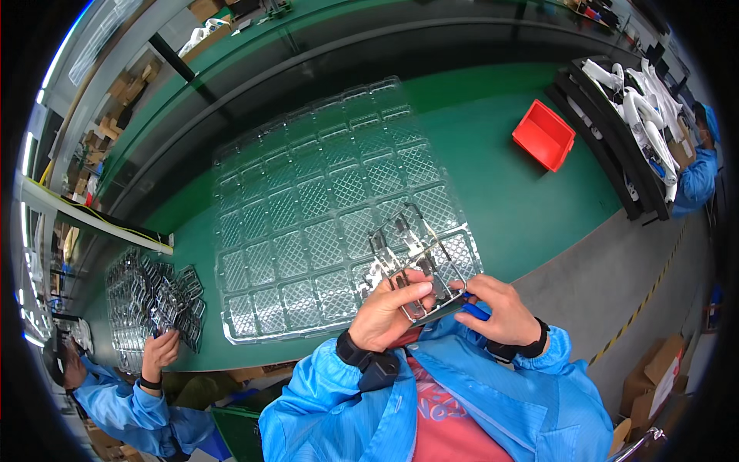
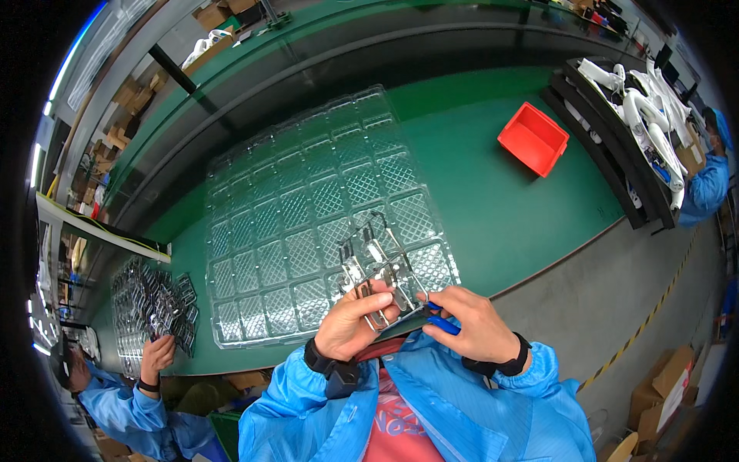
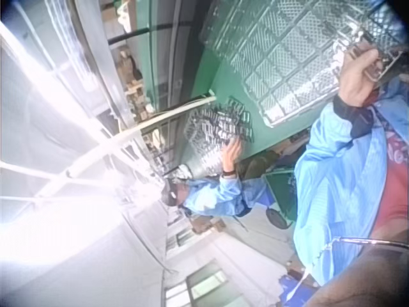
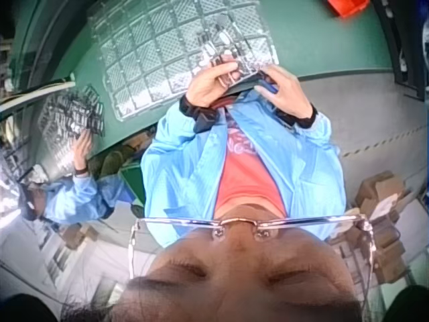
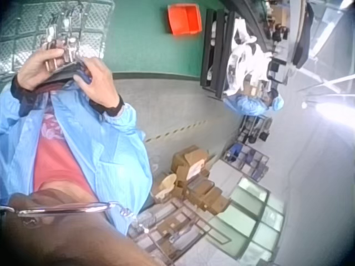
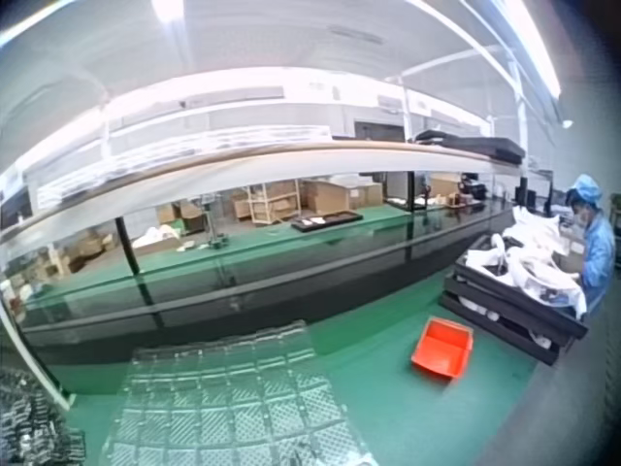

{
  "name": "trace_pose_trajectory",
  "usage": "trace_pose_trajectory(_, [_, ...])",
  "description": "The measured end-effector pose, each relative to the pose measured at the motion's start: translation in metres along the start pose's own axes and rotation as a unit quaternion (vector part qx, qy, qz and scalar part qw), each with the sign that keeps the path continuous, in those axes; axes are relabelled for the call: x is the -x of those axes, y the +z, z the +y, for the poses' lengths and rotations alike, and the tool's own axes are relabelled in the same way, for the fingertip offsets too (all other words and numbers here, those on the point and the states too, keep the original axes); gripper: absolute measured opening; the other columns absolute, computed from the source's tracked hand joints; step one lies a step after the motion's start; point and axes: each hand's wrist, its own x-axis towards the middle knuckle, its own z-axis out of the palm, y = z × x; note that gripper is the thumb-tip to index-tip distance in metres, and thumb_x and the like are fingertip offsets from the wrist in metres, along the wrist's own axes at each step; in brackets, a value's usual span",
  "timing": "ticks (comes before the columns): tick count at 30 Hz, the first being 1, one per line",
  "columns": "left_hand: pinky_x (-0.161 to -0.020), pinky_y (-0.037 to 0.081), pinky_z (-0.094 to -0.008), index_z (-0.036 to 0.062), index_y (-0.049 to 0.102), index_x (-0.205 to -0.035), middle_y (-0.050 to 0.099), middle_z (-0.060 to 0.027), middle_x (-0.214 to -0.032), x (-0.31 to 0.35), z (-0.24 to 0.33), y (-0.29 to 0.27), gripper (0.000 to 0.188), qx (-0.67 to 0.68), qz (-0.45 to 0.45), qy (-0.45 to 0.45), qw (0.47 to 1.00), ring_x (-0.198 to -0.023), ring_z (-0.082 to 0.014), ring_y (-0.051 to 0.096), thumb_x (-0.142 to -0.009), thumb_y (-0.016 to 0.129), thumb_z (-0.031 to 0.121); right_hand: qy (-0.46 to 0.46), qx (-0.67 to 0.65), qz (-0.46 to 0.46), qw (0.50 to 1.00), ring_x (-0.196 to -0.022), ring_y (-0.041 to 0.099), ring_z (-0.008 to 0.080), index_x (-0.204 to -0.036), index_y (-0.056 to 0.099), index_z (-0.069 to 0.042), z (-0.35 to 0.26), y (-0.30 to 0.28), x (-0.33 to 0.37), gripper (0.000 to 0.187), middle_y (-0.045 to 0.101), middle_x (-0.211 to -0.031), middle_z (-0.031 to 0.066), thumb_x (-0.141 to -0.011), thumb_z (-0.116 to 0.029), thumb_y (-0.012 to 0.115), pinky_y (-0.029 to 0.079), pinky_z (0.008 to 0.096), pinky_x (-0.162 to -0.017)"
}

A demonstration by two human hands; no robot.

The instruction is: The recorder is using pliers to assemble and trim components of small wire/metal frames at an industrial workbench.

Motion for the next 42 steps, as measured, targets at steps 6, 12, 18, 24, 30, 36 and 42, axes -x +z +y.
trace_pose_trajectory(6, [-0.066,0.049,-0.0276,0.0031,0.057,-0.099,0.062,-0.0055,-0.084,-0.004,-0.003,-0.001,0.016,0.018,-0.017,-0.009,1.0,-0.073,-0.0142,0.06,-0.086,0.065,0.005,-0.035,-0.037,0.019,0.999,-0.075,0.059,0.0223,-0.122,0.057,-0.004,0.004,-0.002,0.0,0.049,0.057,-0.089,0.0105,-0.075,-0.01,0.073,0.051,0.0315,-0.067])
trace_pose_trajectory(12, [-0.065,0.05,-0.0251,0.0024,0.057,-0.098,0.062,-0.0063,-0.085,-0.004,-0.001,-0.001,0.017,-0.004,-0.029,-0.02,0.999,-0.072,-0.0129,0.06,-0.085,0.066,0.007,-0.045,-0.048,0.013,0.998,-0.075,0.059,0.0219,-0.122,0.057,-0.005,0.003,0.0,-0.003,0.049,0.057,-0.088,0.0103,-0.075,-0.01,0.073,0.05,0.0316,-0.067])
trace_pose_trajectory(18, [-0.069,0.05,-0.0252,0.0024,0.055,-0.102,0.061,-0.0062,-0.086,-0.004,-0.002,-0.003,0.02,0.0,-0.024,-0.012,1.0,-0.077,-0.0126,0.06,-0.086,0.065,0.008,-0.076,-0.008,0.026,0.997,-0.072,0.057,0.0239,-0.121,0.058,-0.005,0.004,0.001,-0.006,0.05,0.055,-0.085,0.0106,-0.073,-0.008,0.073,0.048,0.0333,-0.064])
trace_pose_trajectory(24, [-0.071,0.05,-0.0259,0.0034,0.054,-0.105,0.061,-0.0066,-0.089,-0.01,-0.005,-0.005,0.018,-0.016,-0.025,-0.008,1.0,-0.078,-0.0131,0.06,-0.089,0.062,0.005,-0.088,0.061,0.059,0.992,-0.067,0.057,0.0245,-0.113,0.061,-0.003,0.011,0.001,-0.002,0.044,0.055,-0.077,0.0091,-0.07,-0.005,0.073,0.047,0.0341,-0.059])
trace_pose_trajectory(30, [-0.071,0.048,-0.027,0.0048,0.054,-0.105,0.058,-0.0062,-0.088,-0.02,-0.006,0.008,0.016,-0.053,-0.008,0.017,0.998,-0.075,-0.0142,0.055,-0.091,0.059,0.007,-0.07,0.133,0.102,0.983,-0.065,0.057,0.0243,-0.105,0.063,-0.003,0.012,-0.007,-0.003,0.04,0.055,-0.076,0.0084,-0.066,-0.004,0.073,0.047,0.0341,-0.057])
trace_pose_trajectory(36, [-0.066,0.045,-0.0274,0.006,0.056,-0.102,0.059,-0.0057,-0.086,-0.031,-0.007,0.0,0.014,0.02,-0.075,-0.012,0.997,-0.068,-0.0143,0.05,-0.095,0.053,0.018,-0.086,0.146,0.088,0.982,-0.074,0.058,0.0252,-0.105,0.063,-0.005,0.012,-0.014,-0.001,0.044,0.055,-0.079,0.0076,-0.062,-0.006,0.075,0.048,0.0361,-0.064])
trace_pose_trajectory(42, [-0.064,0.051,-0.0238,0.0048,0.058,-0.1,0.063,-0.0059,-0.086,-0.024,-0.006,0.012,0.016,-0.053,0.013,-0.027,0.998,-0.073,-0.0133,0.062,-0.092,0.06,0.018,-0.066,0.158,0.11,0.979,-0.079,0.058,0.0267,-0.108,0.062,-0.005,0.013,-0.017,-0.001,0.047,0.056,-0.082,0.0094,-0.063,-0.004,0.073,0.048,0.0357,-0.069])
